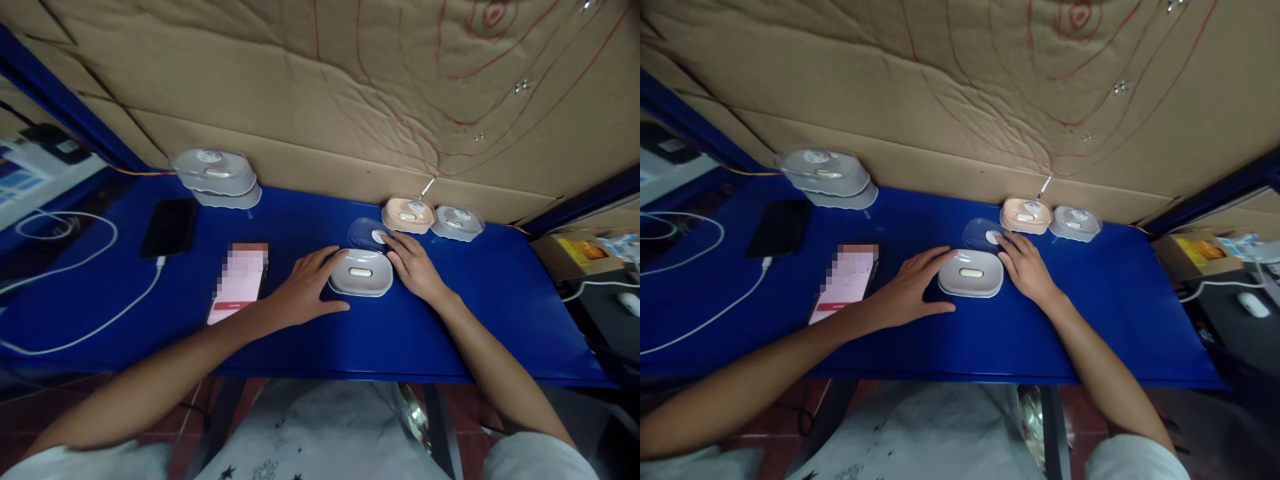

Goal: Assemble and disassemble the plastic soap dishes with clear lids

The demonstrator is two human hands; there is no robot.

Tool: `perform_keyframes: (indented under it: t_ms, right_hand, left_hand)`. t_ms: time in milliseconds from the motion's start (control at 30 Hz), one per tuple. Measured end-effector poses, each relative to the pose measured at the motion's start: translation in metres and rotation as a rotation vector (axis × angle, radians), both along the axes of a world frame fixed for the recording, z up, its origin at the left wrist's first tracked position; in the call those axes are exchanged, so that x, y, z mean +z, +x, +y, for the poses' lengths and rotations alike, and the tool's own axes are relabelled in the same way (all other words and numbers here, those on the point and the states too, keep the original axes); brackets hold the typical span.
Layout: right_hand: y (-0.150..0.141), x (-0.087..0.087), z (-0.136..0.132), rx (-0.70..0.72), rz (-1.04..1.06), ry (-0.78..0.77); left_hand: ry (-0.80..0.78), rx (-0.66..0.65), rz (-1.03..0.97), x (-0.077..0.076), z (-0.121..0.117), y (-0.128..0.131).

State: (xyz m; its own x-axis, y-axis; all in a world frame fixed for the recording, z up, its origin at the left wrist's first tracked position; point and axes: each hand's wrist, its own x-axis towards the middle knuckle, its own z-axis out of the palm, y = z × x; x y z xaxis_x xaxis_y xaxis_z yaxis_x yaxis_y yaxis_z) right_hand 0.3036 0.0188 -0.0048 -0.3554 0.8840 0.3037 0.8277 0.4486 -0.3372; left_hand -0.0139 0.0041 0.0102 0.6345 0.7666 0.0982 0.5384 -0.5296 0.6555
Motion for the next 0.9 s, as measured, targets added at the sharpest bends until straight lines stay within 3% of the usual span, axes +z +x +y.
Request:
perform_keyframes:
  t_ms: [167,267,400,500,600,900]
  right_hand:
    - [0.004,0.001,0.000,-0.085,-0.024,0.005]
    - [0.003,0.003,-0.001,-0.130,0.155,-0.038]
    - [-0.010,0.013,-0.013,0.058,0.395,-0.203]
    - [-0.022,0.023,-0.027,0.216,0.228,-0.189]
    - [-0.028,0.028,-0.035,0.254,0.055,-0.109]
    - [-0.030,0.020,-0.030,0.391,-0.074,0.056]
  left_hand:
    - [0.092,-0.014,0.120,-0.001,0.002,-0.001]
    - [0.075,-0.015,0.109,-0.001,0.004,-0.003]
    - [0.031,0.070,0.043,-0.003,0.004,0.000]
    - [0.041,0.157,0.023,-0.006,0.005,0.002]
    - [0.056,0.185,0.024,-0.008,0.006,0.002]
    - [0.017,0.069,0.030,-0.004,0.009,0.000]
